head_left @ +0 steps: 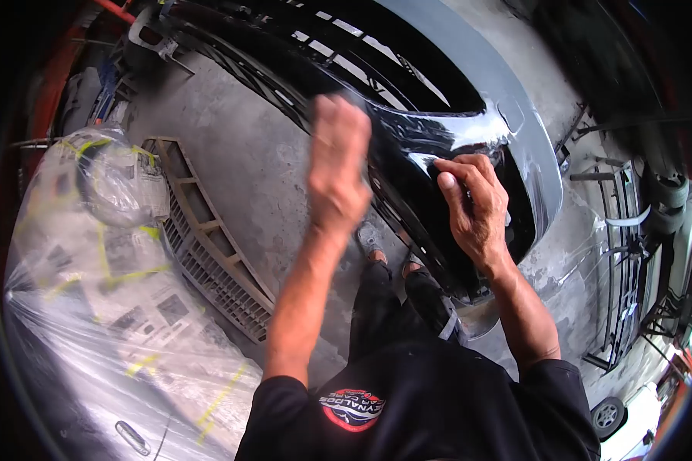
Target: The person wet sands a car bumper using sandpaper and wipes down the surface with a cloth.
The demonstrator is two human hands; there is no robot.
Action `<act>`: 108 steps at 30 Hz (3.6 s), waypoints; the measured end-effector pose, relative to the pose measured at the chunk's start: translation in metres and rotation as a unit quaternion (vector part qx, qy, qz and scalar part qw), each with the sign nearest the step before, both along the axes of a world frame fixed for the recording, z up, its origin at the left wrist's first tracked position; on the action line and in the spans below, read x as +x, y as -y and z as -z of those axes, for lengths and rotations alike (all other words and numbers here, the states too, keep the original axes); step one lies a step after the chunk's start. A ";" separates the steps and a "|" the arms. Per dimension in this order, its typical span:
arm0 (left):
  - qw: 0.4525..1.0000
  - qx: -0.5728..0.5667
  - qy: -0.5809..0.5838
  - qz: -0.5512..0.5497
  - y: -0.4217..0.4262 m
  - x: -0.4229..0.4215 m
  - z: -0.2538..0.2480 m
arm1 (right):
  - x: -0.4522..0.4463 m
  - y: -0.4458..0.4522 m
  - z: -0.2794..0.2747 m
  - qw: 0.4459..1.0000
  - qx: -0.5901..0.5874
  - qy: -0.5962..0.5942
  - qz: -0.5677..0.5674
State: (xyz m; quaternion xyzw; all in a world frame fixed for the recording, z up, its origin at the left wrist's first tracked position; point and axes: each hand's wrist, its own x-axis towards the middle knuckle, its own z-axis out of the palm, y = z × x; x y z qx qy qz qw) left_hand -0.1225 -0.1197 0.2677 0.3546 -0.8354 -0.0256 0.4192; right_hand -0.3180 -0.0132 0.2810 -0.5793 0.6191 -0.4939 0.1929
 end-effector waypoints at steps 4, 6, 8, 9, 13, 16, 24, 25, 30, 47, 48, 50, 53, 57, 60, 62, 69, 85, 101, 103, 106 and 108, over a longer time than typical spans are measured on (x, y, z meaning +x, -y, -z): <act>0.998 -0.017 0.008 0.067 -0.012 0.011 0.026 | -0.001 0.003 -0.004 1.000 0.021 -0.023 -0.002; 1.000 -0.008 0.005 0.005 0.039 0.027 0.005 | 0.000 0.003 -0.004 0.999 0.018 -0.033 0.003; 1.000 -0.013 -0.004 -0.023 0.094 0.040 -0.014 | 0.001 0.004 -0.004 0.998 0.023 -0.054 0.006; 0.999 -0.002 -0.006 -0.041 0.096 0.039 -0.016 | 0.003 0.005 -0.005 0.998 0.022 -0.060 0.007; 0.998 0.036 -0.047 -0.008 0.018 0.006 0.006 | 0.003 0.004 -0.005 0.998 0.021 -0.062 0.001; 0.999 0.027 -0.037 0.017 0.004 0.007 0.021 | 0.003 0.004 -0.005 0.997 0.011 -0.074 -0.005; 0.992 0.043 0.004 -0.119 0.104 0.025 -0.034 | 0.003 0.003 -0.008 0.997 -0.003 -0.074 -0.007; 0.995 0.055 -0.023 -0.083 0.060 0.008 -0.034 | 0.003 0.003 -0.008 0.998 -0.003 -0.068 -0.009; 0.999 0.006 0.032 0.023 0.059 0.021 -0.015 | 0.002 0.003 -0.007 0.998 0.003 -0.058 -0.015; 0.997 0.058 0.044 -0.039 0.119 0.043 -0.045 | 0.001 0.003 -0.001 0.999 -0.006 -0.042 -0.019; 0.995 0.074 0.035 -0.059 0.138 0.049 -0.051 | 0.000 0.005 0.000 0.999 -0.008 -0.046 -0.016; 0.993 0.062 0.026 -0.098 0.111 0.031 -0.041 | 0.002 0.004 0.000 0.999 -0.010 -0.051 -0.012; 0.997 0.053 0.056 0.015 -0.008 -0.005 -0.015 | 0.001 0.006 -0.004 0.999 0.003 -0.040 -0.015; 0.998 0.029 0.056 0.011 0.058 0.030 -0.024 | 0.001 0.006 -0.004 0.999 0.018 -0.027 -0.018; 0.994 0.066 0.072 -0.045 0.163 0.059 -0.055 | 0.000 0.004 0.003 0.999 0.015 -0.033 -0.017; 0.993 0.051 0.032 -0.097 0.141 0.041 -0.046 | 0.000 0.005 0.001 0.999 0.015 -0.029 -0.020; 0.997 0.032 0.075 -0.010 0.098 0.040 -0.039 | 0.000 0.007 -0.002 0.998 0.005 -0.051 -0.019; 0.997 0.026 0.034 -0.057 0.196 0.069 -0.050 | 0.005 0.006 -0.007 0.996 -0.014 -0.084 -0.002; 0.997 0.032 0.052 -0.050 0.179 0.066 -0.057 | 0.003 0.006 -0.001 0.998 -0.013 -0.069 -0.007; 0.995 0.028 0.069 -0.061 0.116 0.040 -0.057 | 0.003 0.003 -0.003 0.998 -0.006 -0.057 -0.010; 0.992 0.016 0.118 0.051 0.036 0.012 -0.035 | 0.002 0.006 -0.003 0.998 -0.012 -0.055 -0.014; 0.988 -0.009 0.135 0.081 0.060 0.028 -0.042 | 0.000 0.006 -0.002 0.998 -0.011 -0.054 -0.022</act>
